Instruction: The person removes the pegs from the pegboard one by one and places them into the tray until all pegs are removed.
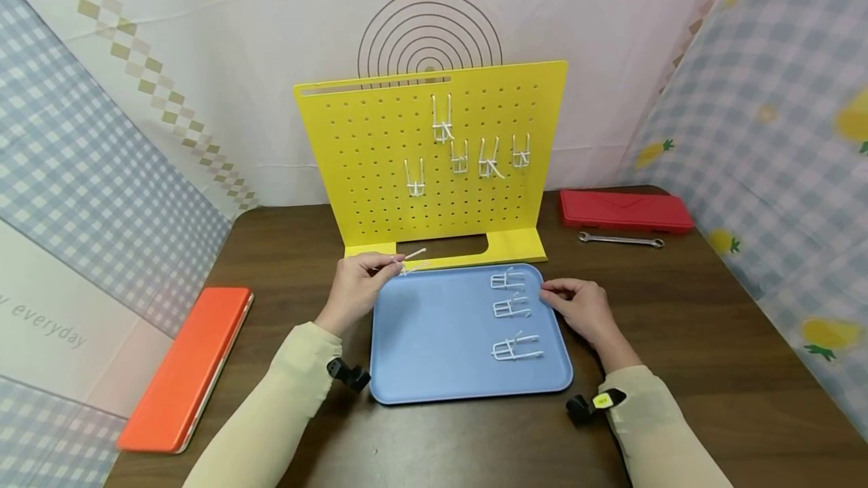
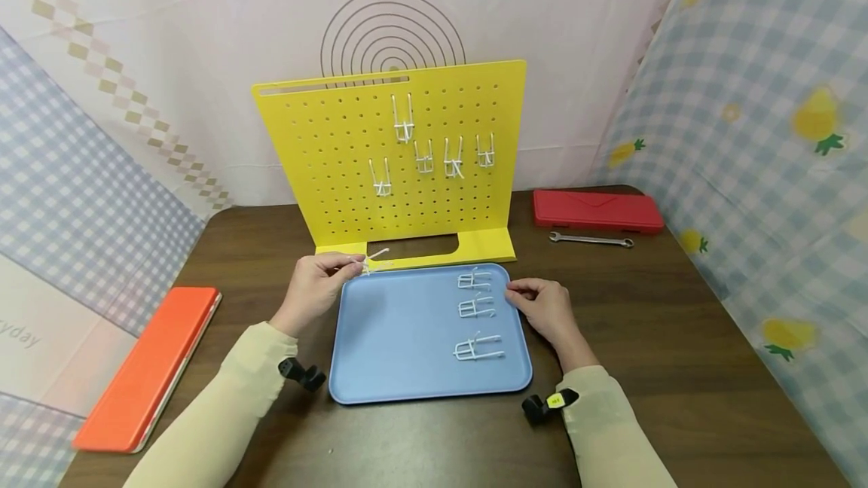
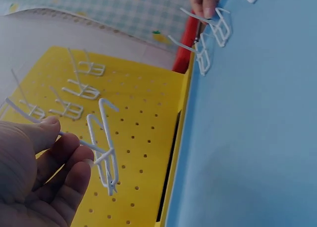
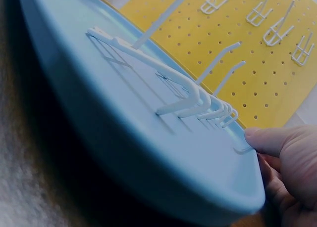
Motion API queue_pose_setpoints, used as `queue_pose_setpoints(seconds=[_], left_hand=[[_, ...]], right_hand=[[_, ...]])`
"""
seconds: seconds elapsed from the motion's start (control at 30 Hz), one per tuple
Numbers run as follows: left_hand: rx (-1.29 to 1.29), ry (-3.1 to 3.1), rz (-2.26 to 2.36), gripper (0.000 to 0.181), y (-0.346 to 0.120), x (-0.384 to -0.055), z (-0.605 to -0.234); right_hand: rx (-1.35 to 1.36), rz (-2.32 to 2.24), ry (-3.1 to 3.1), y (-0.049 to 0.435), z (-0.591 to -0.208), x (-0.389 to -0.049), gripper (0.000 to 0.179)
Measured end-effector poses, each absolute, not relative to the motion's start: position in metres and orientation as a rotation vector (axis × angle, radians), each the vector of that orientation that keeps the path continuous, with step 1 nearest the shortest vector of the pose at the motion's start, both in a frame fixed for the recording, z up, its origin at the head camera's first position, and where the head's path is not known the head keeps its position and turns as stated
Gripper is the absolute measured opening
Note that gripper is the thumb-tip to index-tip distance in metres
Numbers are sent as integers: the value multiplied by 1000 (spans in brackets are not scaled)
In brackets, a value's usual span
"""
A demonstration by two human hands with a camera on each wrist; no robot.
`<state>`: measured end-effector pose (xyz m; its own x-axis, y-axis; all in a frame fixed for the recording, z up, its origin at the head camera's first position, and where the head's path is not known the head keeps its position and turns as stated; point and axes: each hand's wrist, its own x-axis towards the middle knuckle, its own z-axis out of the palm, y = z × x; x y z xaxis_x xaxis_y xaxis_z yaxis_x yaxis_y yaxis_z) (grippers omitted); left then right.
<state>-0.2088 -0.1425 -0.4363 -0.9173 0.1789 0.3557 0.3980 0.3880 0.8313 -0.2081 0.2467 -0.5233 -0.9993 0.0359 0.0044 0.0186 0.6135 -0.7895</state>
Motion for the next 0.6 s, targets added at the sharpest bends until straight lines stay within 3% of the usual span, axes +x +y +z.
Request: queue_pose_setpoints(seconds=[0.6], left_hand=[[-618, -2580, -1324, 14, -106, -232, -460]], right_hand=[[-38, 1365, -2793, 247, -522, -209, 28]])
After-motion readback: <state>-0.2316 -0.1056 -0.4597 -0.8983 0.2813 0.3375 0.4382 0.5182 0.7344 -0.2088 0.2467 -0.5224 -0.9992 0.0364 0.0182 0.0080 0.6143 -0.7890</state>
